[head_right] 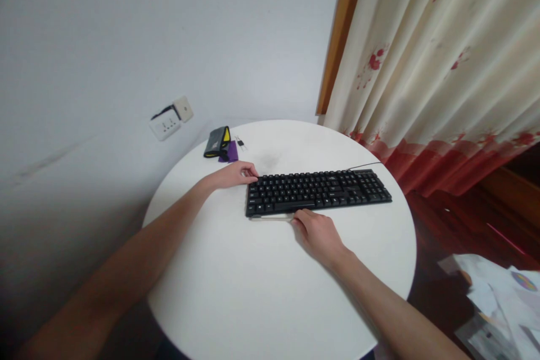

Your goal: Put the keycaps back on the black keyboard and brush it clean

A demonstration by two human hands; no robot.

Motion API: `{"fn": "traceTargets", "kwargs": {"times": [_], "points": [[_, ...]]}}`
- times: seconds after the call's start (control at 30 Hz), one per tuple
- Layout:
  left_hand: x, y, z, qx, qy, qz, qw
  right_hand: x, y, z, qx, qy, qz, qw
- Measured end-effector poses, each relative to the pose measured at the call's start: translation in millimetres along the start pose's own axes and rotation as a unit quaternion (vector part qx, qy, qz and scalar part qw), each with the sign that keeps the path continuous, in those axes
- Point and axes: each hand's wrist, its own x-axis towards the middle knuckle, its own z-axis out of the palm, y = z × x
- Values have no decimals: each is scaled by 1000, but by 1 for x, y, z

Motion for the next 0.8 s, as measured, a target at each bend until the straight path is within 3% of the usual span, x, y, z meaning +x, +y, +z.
{"fn": "traceTargets", "kwargs": {"times": [0.8], "points": [[2, -6, 1, -8, 0, 3, 1000, 9, -10, 5, -18, -19, -9, 1000]]}}
